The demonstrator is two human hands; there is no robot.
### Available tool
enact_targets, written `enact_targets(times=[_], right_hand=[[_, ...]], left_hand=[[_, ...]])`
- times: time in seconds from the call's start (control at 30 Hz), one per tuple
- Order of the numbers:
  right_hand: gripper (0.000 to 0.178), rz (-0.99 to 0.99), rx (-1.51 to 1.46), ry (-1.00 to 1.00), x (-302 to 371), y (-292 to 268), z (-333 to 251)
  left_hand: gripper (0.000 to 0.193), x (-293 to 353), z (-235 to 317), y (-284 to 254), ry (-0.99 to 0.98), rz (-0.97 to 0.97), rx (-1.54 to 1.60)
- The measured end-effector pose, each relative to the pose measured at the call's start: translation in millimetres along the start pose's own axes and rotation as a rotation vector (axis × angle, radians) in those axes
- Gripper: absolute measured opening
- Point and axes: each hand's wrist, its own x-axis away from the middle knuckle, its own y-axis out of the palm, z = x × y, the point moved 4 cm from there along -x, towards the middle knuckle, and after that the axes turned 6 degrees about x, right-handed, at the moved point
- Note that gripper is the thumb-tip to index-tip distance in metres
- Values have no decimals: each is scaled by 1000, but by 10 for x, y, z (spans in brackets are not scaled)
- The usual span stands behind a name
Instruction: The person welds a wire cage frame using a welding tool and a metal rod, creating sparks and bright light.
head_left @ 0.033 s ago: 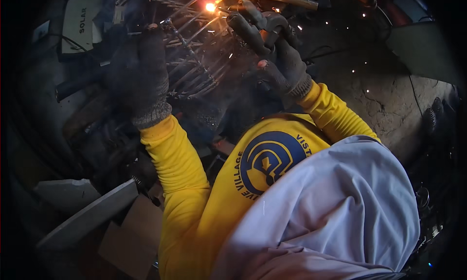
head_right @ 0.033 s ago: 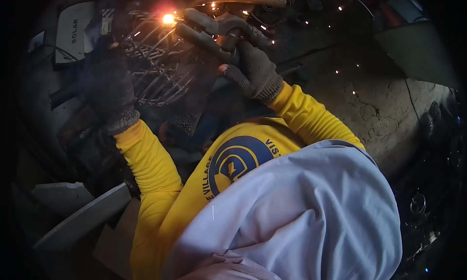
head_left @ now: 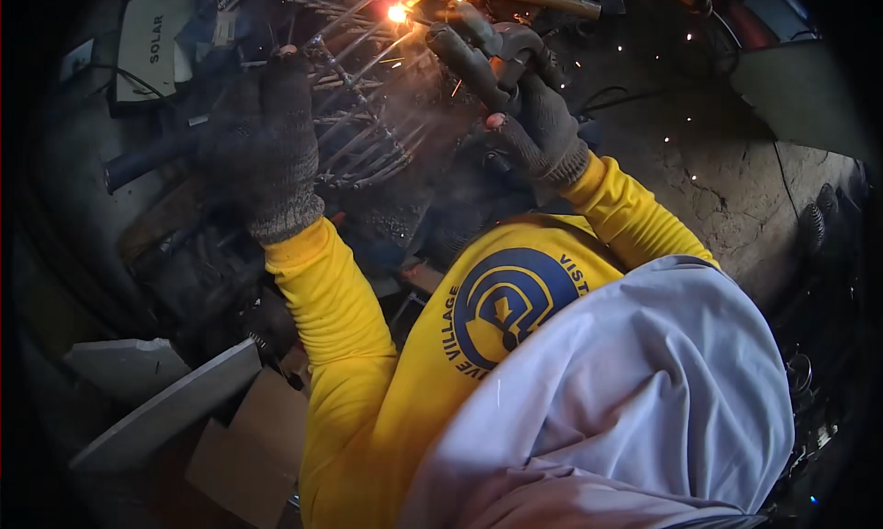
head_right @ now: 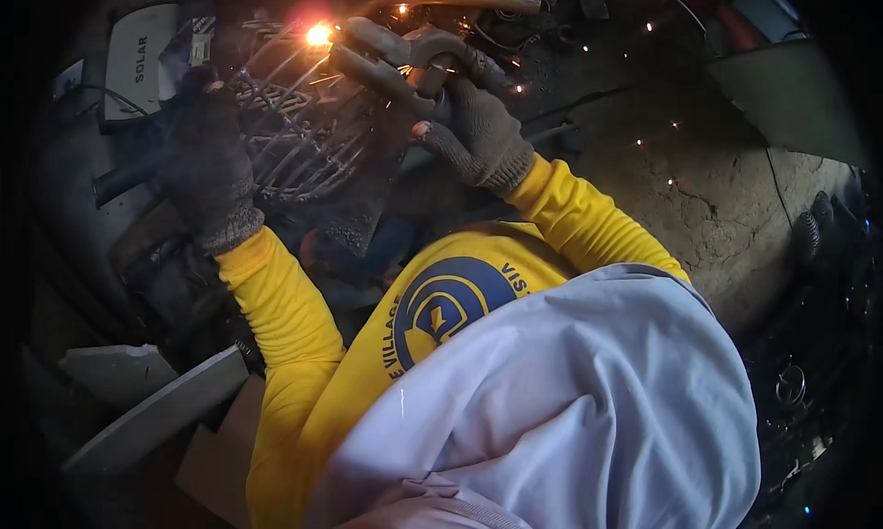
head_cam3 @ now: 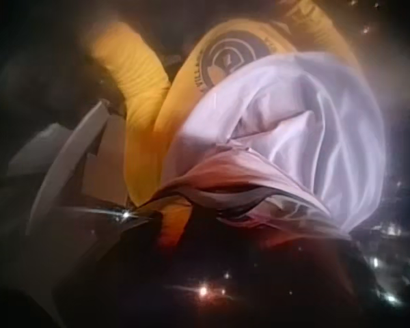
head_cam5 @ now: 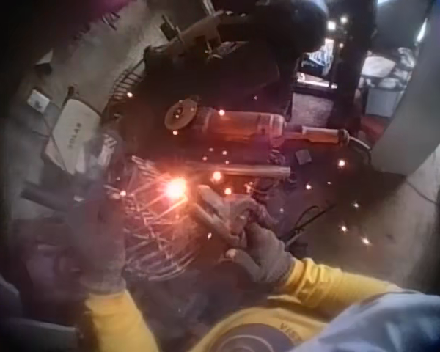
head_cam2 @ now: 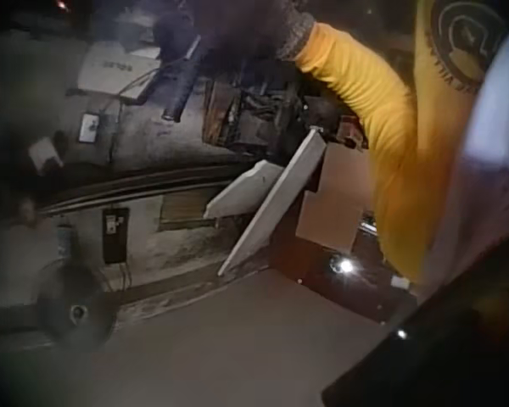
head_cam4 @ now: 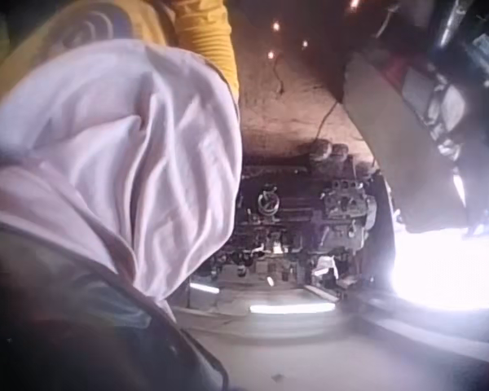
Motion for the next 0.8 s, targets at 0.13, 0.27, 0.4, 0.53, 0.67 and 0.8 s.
enact_targets(times=[0.13, 0.27, 0.4, 0.53, 0.67, 0.8], right_hand=[[61, 41, 91, -62, -25, -24, -68], [60, 21, 115, -25, 29, 12, 0], [57, 6, 140, 10, 60, 26, 55], [56, 54, 123, -19, 22, 23, 50], [56, 22, 164, -22, 36, 9, 75], [55, 22, 82, 9, 68, -23, 34]], left_hand=[[22, 14, -37, 10, -528, 81, 542], [33, -17, -32, -22, -572, 68, 543], [35, 3, -55, 20, -560, 87, 540], [36, 16, -76, 30, -547, 82, 475], [36, 12, -66, 28, -597, 79, 555], [37, 6, -34, 3, -606, 105, 575]])
